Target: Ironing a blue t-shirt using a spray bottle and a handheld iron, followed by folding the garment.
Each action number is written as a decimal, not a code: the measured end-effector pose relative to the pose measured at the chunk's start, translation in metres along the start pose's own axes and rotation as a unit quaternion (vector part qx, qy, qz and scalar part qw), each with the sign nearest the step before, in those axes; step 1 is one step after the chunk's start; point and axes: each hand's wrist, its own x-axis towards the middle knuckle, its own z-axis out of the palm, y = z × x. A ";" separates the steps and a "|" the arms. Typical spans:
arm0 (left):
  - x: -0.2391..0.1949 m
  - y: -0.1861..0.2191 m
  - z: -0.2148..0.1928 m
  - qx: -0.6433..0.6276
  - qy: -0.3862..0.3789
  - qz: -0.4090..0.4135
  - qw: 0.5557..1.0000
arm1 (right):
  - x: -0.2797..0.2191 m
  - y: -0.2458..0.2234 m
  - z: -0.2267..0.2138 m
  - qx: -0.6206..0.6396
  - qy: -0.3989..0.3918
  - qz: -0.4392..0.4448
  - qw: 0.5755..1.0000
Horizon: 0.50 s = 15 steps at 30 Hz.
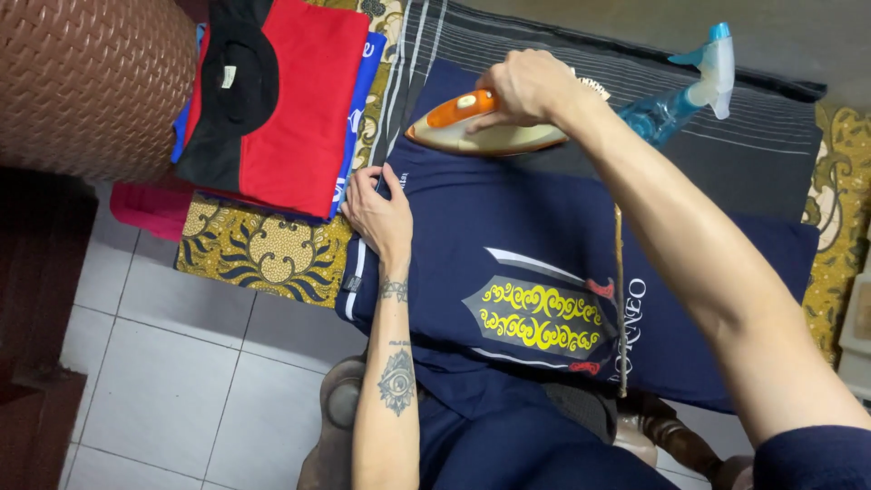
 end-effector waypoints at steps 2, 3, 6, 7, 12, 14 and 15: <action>0.001 0.004 -0.003 -0.014 0.008 0.000 1.000 | 0.013 0.006 0.014 -0.004 0.047 0.007 0.999; 0.001 0.006 -0.005 -0.029 0.014 0.000 0.999 | 0.019 0.009 0.022 -0.007 0.093 0.015 0.996; 0.001 0.007 -0.006 -0.036 0.020 0.001 0.999 | 0.027 -0.002 0.005 0.043 0.039 0.040 0.998; 0.002 0.007 -0.006 -0.036 0.019 0.002 0.999 | 0.028 -0.007 -0.002 0.044 0.039 0.040 0.997; 0.001 0.009 -0.007 -0.018 0.014 0.020 1.000 | 0.026 -0.035 -0.022 0.059 -0.098 -0.020 0.993; 0.001 0.008 -0.005 -0.011 0.017 0.025 0.999 | 0.032 -0.038 -0.006 0.048 -0.041 -0.015 0.998; 0.001 0.008 -0.004 -0.006 0.021 0.029 0.999 | 0.035 -0.040 0.002 0.036 0.017 -0.011 0.999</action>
